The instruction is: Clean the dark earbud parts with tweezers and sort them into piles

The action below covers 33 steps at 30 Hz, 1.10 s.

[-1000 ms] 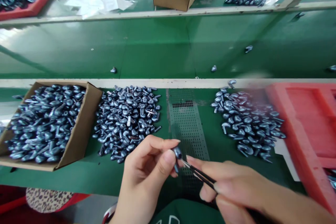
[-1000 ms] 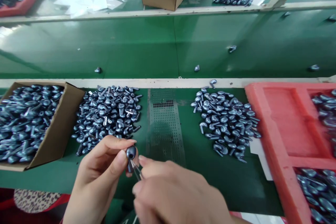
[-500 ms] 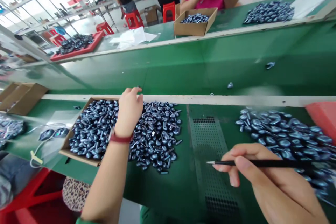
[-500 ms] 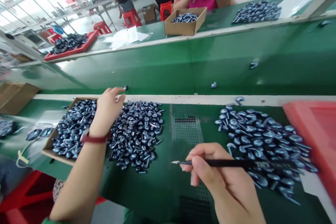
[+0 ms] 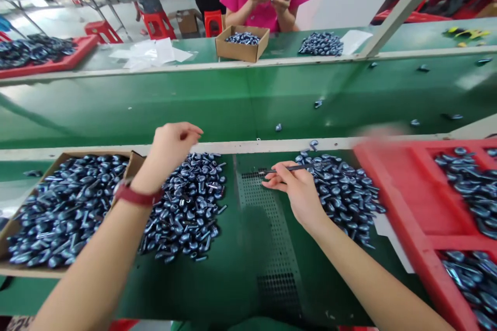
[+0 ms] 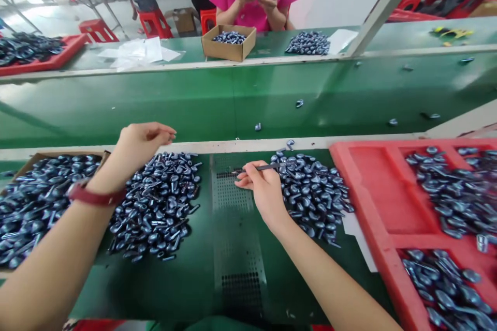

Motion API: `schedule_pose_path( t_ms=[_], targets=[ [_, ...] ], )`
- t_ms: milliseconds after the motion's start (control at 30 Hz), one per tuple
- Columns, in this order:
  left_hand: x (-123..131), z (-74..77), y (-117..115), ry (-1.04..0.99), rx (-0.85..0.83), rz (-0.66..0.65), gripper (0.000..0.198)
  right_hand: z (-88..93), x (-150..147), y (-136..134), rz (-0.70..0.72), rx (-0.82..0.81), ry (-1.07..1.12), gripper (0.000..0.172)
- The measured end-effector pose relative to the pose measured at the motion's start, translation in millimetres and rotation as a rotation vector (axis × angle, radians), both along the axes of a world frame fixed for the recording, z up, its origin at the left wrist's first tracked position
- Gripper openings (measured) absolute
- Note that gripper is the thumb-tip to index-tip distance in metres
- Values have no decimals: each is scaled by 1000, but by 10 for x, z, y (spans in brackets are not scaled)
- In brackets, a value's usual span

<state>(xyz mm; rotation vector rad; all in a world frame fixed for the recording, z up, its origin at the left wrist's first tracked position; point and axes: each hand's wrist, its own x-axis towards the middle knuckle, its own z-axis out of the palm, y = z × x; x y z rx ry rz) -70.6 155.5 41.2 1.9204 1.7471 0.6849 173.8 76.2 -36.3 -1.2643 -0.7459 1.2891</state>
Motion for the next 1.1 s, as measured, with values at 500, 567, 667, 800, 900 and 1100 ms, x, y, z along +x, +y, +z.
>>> schedule_pose_path(
  t_ms=[500,567,667,800,900,1100],
  targets=[
    [897,-717,-1294,-867,-730,-137,26,-137,-40,125,-34,16,-80,17],
    [895,-739,-1277,-848,-745,-153,25,-135,-40,124,-33,13,-83,18],
    [901,-761,-1261,-813,-774,-180,22,-134,-39,120,-36,13,-89,18],
    [912,-783,-1231,-772,-810,-206,22,-134,-46,115,-51,19,-89,16],
    [913,-781,-1227,-750,-808,-212,22,-136,-52,114,-56,24,-84,14],
    [911,-748,-1246,-718,-785,-223,20,-145,-45,123,-58,19,-77,16]
  ],
)
